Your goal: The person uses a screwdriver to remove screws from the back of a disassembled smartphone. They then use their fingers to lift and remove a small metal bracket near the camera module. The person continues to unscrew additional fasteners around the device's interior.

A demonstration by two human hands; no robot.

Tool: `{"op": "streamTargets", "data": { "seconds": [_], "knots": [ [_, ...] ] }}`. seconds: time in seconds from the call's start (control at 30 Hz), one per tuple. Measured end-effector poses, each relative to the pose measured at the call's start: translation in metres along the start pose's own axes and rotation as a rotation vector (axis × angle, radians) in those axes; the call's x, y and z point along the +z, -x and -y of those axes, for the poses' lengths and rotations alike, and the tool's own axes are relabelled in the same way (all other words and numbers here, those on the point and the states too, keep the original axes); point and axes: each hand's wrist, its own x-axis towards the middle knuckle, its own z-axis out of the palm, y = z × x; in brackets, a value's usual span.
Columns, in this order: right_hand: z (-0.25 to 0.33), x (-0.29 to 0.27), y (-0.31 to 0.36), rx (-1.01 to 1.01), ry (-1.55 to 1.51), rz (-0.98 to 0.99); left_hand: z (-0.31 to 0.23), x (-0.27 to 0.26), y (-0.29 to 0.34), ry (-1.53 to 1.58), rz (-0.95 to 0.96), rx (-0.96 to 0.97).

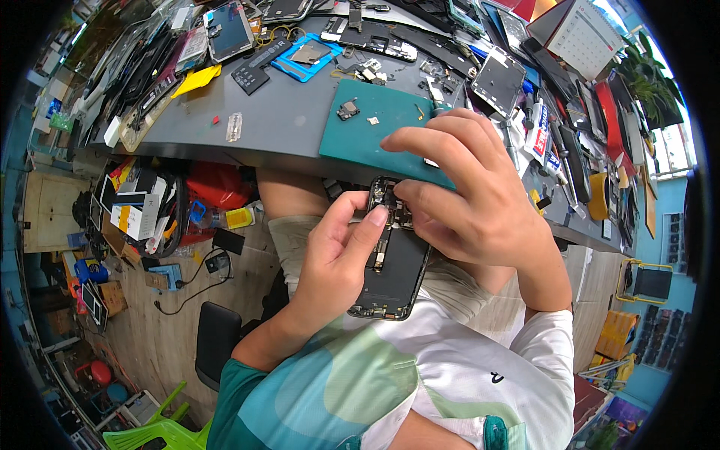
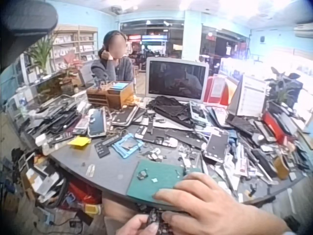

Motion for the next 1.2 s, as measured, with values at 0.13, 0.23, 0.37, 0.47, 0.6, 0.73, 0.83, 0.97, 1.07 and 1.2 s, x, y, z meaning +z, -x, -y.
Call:
{"op": "streamTargets", "data": {
  "seconds": [0.13,0.23,0.37,0.47,0.6,0.73,0.83,0.97,1.07,1.2],
  "knots": [
    [0.000,0.000,0.001,0.011,-0.009,0.000,-0.002,0.003,0.000,-0.018,-0.016,0.000],
    [0.001,-0.001,0.003,0.022,-0.020,0.007,-0.002,0.004,0.000,-0.007,-0.012,0.002],
    [0.002,-0.003,0.003,0.037,-0.029,0.014,-0.002,0.003,0.001,-0.009,-0.007,-0.003],
    [0.001,-0.007,0.004,0.037,-0.045,0.036,-0.002,0.005,0.001,-0.009,-0.011,-0.001],
    [-0.002,-0.008,0.006,0.024,-0.067,0.043,0.000,0.005,0.001,-0.004,-0.006,-0.007],
    [-0.003,-0.009,0.008,0.021,-0.078,0.049,-0.001,0.005,0.001,0.019,-0.001,-0.010],
    [-0.003,-0.010,0.008,0.017,-0.080,0.053,0.000,0.004,0.001,-0.006,0.003,0.007],
    [-0.002,-0.008,0.009,0.024,-0.089,0.047,0.000,0.005,0.002,-0.004,0.005,0.014],
    [0.000,-0.007,0.010,0.032,-0.100,0.053,0.001,0.005,0.001,-0.001,-0.001,0.024],
    [0.000,-0.008,0.011,0.025,-0.103,0.069,-0.002,0.005,0.003,0.000,0.007,0.010]
  ]
}}
